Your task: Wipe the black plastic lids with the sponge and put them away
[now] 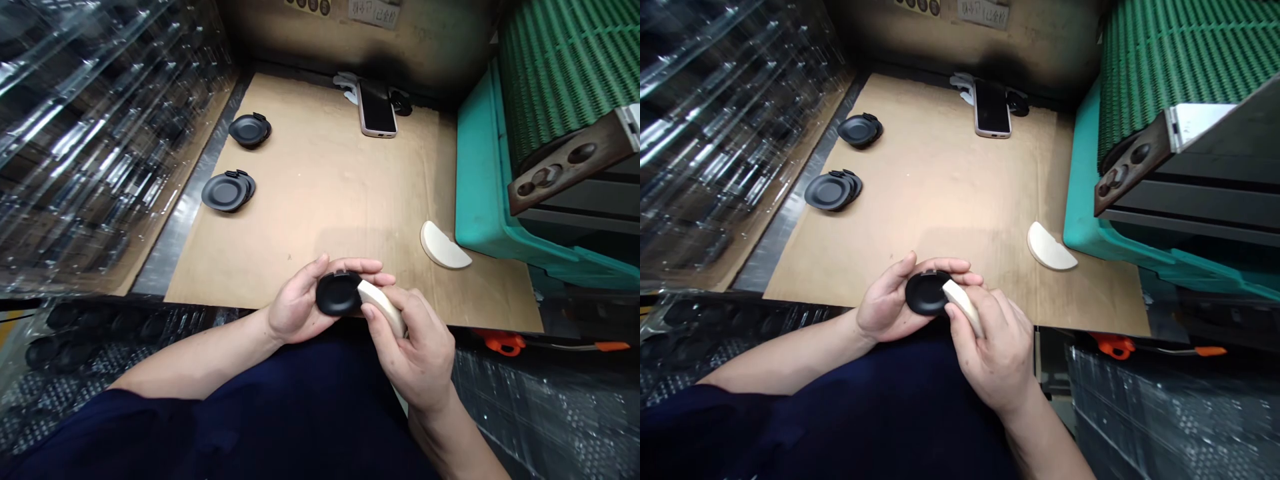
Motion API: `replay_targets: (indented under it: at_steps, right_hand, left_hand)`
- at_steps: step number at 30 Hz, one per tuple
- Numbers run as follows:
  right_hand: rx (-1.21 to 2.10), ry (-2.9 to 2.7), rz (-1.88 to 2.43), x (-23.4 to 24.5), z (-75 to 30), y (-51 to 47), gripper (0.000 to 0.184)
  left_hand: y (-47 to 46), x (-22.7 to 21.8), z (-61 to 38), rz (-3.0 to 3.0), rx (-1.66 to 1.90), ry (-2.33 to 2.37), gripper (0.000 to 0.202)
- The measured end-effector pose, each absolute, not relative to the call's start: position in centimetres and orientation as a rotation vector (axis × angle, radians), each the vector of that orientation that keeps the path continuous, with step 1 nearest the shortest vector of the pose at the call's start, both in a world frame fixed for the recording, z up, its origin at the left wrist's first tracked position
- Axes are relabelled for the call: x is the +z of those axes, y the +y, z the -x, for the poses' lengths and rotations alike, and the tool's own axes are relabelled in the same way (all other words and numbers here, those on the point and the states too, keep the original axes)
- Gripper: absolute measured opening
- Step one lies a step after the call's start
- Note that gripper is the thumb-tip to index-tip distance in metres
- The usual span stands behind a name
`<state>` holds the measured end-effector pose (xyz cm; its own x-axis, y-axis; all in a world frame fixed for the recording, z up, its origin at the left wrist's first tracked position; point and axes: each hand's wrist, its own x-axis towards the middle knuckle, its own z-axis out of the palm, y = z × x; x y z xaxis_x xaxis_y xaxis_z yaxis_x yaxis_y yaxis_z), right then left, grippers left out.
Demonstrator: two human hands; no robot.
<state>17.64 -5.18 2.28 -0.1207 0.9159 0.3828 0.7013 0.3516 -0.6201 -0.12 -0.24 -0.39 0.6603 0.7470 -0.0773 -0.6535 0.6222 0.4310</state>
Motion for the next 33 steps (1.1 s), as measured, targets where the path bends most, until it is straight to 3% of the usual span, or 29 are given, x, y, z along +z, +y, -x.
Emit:
replay_targets:
  at_steps: [16, 23, 33]
  right_hand:
    - [0.337, -1.947, 1.340, 1.8, -17.4, -5.1, 0.032]
    - [0.323, -2.048, 1.303, 1.7, -16.7, -5.1, 0.020]
    - [0.214, -2.104, 1.252, 1.5, -15.7, -4.8, 0.022]
  left_hand:
    - [-0.3, -0.3, 0.0, -0.405, 0.807, 0.238, 0.065]
    - [-0.3, -0.5, -0.2, -0.415, 0.817, 0.264, 0.063]
    - [-0.3, -0.5, -0.3, -0.490, 0.820, 0.291, 0.058]
